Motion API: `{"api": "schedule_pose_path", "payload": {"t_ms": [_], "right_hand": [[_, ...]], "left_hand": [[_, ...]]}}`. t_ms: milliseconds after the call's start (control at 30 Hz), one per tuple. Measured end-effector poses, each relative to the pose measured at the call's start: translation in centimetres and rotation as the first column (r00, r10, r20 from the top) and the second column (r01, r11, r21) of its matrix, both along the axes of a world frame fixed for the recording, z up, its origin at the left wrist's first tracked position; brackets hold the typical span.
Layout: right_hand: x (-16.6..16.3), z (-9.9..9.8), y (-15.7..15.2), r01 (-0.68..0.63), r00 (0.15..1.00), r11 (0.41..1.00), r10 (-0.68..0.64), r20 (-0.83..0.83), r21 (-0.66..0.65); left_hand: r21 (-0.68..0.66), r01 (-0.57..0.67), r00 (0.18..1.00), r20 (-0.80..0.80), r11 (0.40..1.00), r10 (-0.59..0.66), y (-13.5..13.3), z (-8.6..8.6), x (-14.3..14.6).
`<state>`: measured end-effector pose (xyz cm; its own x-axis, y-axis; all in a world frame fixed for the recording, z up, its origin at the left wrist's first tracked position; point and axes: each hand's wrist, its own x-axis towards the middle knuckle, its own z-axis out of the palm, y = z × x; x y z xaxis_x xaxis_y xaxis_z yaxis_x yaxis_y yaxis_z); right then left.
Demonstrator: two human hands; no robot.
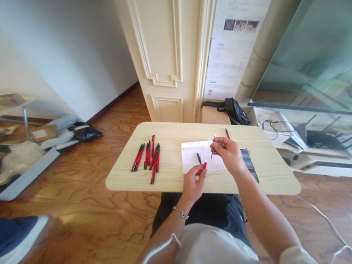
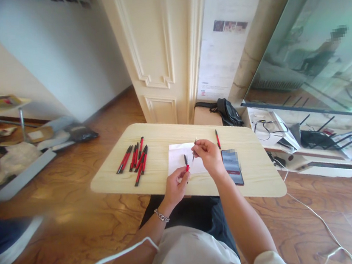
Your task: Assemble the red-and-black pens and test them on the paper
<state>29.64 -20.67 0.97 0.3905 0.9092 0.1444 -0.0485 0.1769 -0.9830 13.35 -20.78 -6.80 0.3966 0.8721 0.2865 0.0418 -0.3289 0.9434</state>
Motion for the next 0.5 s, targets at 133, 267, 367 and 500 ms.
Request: {"api": "schedule_pose_path", "payload": {"t_ms": [133,267,367,500], "right_hand": [[-0.8,0.4,-0.3,0.028,0.999,0.998,-0.026,-0.032,0.059],[-1.2,-0.4,-0.1,-0.005,1.0,0.999,0.005,-0.008,0.05],[-1.5,-1.1,-0.4,-0.047,0.996,0.999,0.045,0.077,0.024],[-1.8,-2.4,-1.4,-0.081,0.958,0.995,0.095,0.27,-0.063]], "left_hand": [[-0.006,-0.002,1.0,0.0,1.0,0.002,0.0,-0.2,0.0],[-0.003,-0.002,1.0,-0.002,1.0,0.002,0.0,-0.2,0.0],[-0.001,0.0,1.0,-0.007,1.0,0.0,0.1,-0.1,-0.1],[-0.001,-0.005,1.0,-0.001,1.0,0.005,0.0,0.0,0.0]]}}
